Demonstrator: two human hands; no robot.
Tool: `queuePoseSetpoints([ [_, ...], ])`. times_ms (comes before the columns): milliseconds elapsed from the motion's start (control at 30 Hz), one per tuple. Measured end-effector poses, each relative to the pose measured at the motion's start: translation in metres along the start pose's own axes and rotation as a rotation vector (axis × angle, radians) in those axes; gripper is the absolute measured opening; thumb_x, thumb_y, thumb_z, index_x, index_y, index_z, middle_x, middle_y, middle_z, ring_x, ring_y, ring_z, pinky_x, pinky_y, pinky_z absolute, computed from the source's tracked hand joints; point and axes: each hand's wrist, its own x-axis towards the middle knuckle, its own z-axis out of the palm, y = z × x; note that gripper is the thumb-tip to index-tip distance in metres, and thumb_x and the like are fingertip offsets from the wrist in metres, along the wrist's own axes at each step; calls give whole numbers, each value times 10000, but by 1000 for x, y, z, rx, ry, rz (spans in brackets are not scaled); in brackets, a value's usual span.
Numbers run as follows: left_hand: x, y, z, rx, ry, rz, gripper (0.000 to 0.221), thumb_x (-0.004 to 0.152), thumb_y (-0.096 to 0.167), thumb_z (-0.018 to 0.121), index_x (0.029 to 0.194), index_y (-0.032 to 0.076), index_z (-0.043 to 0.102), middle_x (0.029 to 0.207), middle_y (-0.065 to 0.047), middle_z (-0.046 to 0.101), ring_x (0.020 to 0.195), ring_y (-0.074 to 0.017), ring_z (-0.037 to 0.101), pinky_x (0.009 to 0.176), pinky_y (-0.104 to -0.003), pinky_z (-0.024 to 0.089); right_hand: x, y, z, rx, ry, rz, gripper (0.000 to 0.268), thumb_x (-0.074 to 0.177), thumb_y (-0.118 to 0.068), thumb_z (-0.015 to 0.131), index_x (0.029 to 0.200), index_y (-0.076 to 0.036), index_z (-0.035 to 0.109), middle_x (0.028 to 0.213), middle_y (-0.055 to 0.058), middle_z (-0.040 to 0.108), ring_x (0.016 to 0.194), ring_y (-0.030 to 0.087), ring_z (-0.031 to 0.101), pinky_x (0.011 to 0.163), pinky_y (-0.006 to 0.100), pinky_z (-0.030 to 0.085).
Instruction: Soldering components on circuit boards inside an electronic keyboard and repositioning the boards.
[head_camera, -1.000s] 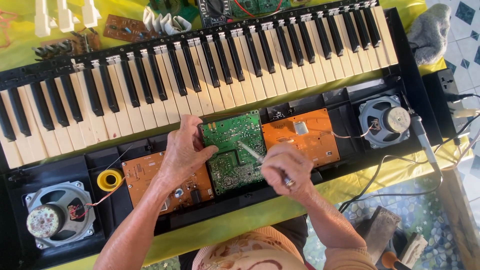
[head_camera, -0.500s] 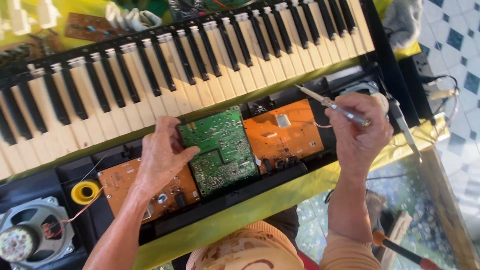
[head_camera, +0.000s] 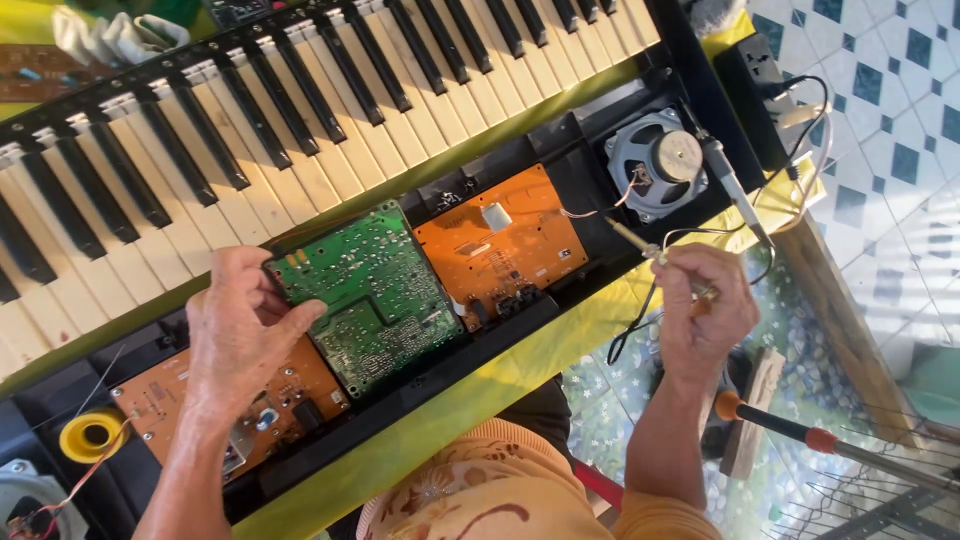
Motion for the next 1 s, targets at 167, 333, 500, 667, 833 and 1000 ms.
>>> queuePoseSetpoints([
  [167,0,1,2,-24,-1,7,615,821,-10,828,1297,-48,441,774,-232,649,569,-281,666,537,-340,572,15,-21,17,-134,-77,-19,43,1041,15,702,1057,46,725,1061,221,726,888,297,747,708,335,589],
  [333,1,4,5,-26,-2,3,623,804,-2,843,1277,-48,440,763,-225,658,561,-268,665,530,-324,562,11,-9,21,-155,-130,20,132,1005,95,696,1103,33,759,1114,221,720,1024,398,734,849,418,601],
  [500,3,-3,8,-44,31,19,647,748,30,881,1230,-40,455,763,-220,676,559,-255,673,540,-325,566,7,8,25,-206,-107,-7,135,1004,113,720,1118,55,765,1115,242,723,1024,404,728,867,429,590],
  [667,2,-10,7,-60,17,-33,603,757,-5,863,1220,-7,477,733,-182,675,557,-243,685,532,-318,583,3,27,33,-260,-61,82,152,981,125,795,1097,35,756,1108,233,723,995,415,734,856,411,601],
  [833,2,-13,7,-75,20,-27,593,754,-8,864,1207,7,482,720,-179,672,558,-246,689,526,-328,582,7,17,35,-360,-144,196,170,964,100,811,1079,10,724,1051,193,716,958,402,736,822,436,606],
  [1000,4,-19,8,-76,28,-35,617,726,16,887,1191,10,481,726,-175,679,556,-233,689,525,-312,573,17,6,41,-525,-252,308,257,916,15,853,1109,-31,690,997,166,705,967,413,733,857,496,606],
])
